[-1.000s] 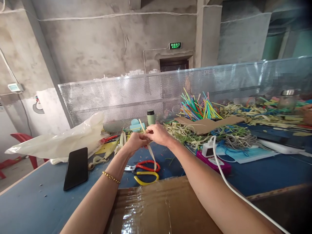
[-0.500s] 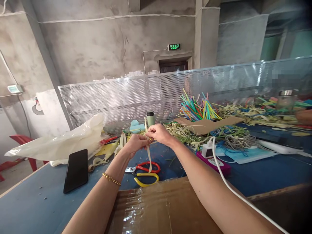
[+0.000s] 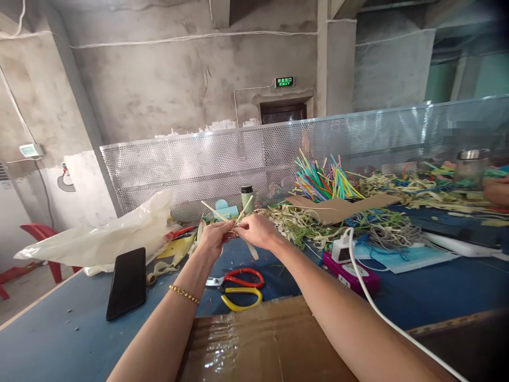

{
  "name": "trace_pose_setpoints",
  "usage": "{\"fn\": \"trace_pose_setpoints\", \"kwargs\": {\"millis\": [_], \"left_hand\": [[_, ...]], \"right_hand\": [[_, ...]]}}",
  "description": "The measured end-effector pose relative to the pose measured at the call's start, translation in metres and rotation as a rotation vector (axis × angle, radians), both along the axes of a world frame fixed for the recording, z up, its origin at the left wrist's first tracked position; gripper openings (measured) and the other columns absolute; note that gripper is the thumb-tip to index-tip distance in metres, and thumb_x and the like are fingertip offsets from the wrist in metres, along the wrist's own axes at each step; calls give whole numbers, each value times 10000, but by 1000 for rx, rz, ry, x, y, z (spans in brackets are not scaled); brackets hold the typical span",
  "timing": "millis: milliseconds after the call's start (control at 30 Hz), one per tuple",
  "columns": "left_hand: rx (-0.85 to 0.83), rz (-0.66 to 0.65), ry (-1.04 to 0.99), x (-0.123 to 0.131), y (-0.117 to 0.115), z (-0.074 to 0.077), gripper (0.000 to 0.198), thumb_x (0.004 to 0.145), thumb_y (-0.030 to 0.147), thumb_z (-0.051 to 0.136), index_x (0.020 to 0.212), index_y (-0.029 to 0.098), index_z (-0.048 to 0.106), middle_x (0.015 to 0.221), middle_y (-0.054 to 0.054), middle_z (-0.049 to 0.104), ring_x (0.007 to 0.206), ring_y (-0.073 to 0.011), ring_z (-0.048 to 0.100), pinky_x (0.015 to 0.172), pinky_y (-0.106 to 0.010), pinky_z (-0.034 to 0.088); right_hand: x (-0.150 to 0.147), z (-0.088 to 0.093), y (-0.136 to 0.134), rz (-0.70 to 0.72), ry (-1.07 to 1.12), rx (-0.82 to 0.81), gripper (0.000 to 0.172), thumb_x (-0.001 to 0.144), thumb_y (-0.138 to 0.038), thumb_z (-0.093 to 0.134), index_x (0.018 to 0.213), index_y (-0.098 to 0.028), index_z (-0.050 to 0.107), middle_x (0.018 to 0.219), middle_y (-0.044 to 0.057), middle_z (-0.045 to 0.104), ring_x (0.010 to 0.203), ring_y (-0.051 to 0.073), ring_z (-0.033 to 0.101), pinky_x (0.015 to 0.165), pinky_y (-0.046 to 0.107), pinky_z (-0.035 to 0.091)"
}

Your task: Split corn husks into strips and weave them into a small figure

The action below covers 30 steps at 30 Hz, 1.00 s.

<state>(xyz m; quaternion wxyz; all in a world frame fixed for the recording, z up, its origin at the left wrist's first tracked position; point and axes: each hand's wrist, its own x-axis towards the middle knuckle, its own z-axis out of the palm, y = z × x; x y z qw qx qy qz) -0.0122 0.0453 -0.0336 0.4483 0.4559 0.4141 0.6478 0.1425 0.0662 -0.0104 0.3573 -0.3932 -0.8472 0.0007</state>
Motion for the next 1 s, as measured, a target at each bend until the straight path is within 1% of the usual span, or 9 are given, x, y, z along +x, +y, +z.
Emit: {"fn": "trace_pose_setpoints", "kwargs": {"millis": [167, 233, 300, 400, 567, 700, 833, 933, 1000], "left_hand": [[-57, -152, -134, -1, -5, 6, 136, 753, 203, 724, 713, 81, 680, 656, -63, 668, 511, -99, 598, 460, -193, 407], [-64, -197, -131, -1, -7, 7, 119, 754, 181, 725, 708, 82, 677, 670, -67, 668, 528, -101, 602, 463, -188, 424], [-72, -212, -100, -1, -7, 7, 74, 704, 97, 749, 701, 71, 680, 690, -78, 672, 557, -97, 606, 483, -175, 440], [-100, -171, -78, -1, -6, 6, 97, 638, -22, 736, 655, 53, 676, 673, -85, 667, 579, -98, 609, 511, -166, 457], [-109, -79, -94, -4, -5, 6, 105, 632, -40, 717, 605, 48, 666, 605, -80, 645, 557, -108, 609, 510, -181, 469], [-117, -72, -95, -7, -5, 9, 99, 623, -37, 732, 630, 44, 675, 610, -88, 652, 554, -112, 613, 506, -182, 472], [-116, -63, -86, -8, -7, 11, 95, 657, -51, 691, 632, 40, 676, 584, -81, 640, 537, -103, 605, 502, -175, 473], [-99, -88, -85, -8, -9, 11, 94, 655, -50, 690, 633, 40, 676, 603, -82, 648, 550, -101, 609, 518, -175, 476], [-91, -113, -95, -8, -9, 11, 58, 660, -8, 715, 689, 38, 693, 646, -93, 667, 567, -110, 621, 521, -185, 477]], "right_hand": [[-3, -9, 8, -5, -21, -17, 297, 827, -327, 567, 591, -162, 641, 545, 23, 577, 534, 121, 471, 516, 259, 217], [-2, -8, 9, 5, -25, -20, 269, 822, -312, 579, 611, -157, 642, 561, 27, 591, 548, 122, 480, 517, 254, 219], [-1, -7, 8, 18, -32, -26, 260, 833, -302, 577, 631, -153, 642, 588, 34, 609, 565, 124, 491, 520, 251, 225], [-2, -6, 5, 40, -58, -50, 264, 860, -269, 557, 638, -150, 633, 616, 41, 627, 582, 124, 507, 534, 246, 247], [-2, -7, 5, 32, -72, -85, 258, 884, -286, 556, 672, -154, 621, 630, 45, 633, 606, 133, 539, 550, 242, 270], [-2, -7, 7, -15, -122, -39, 239, 890, -316, 563, 718, -166, 634, 692, 56, 654, 647, 150, 564, 545, 258, 252], [0, -7, 9, -46, -158, 3, 218, 900, -323, 545, 784, -176, 657, 744, 66, 677, 691, 163, 587, 554, 264, 247], [1, -7, 9, -47, -152, 10, 210, 901, -308, 534, 791, -184, 662, 755, 61, 685, 697, 162, 590, 561, 263, 249], [1, -8, 8, -39, -142, 5, 211, 900, -301, 531, 786, -184, 664, 758, 59, 687, 702, 160, 590, 565, 260, 252]]}}
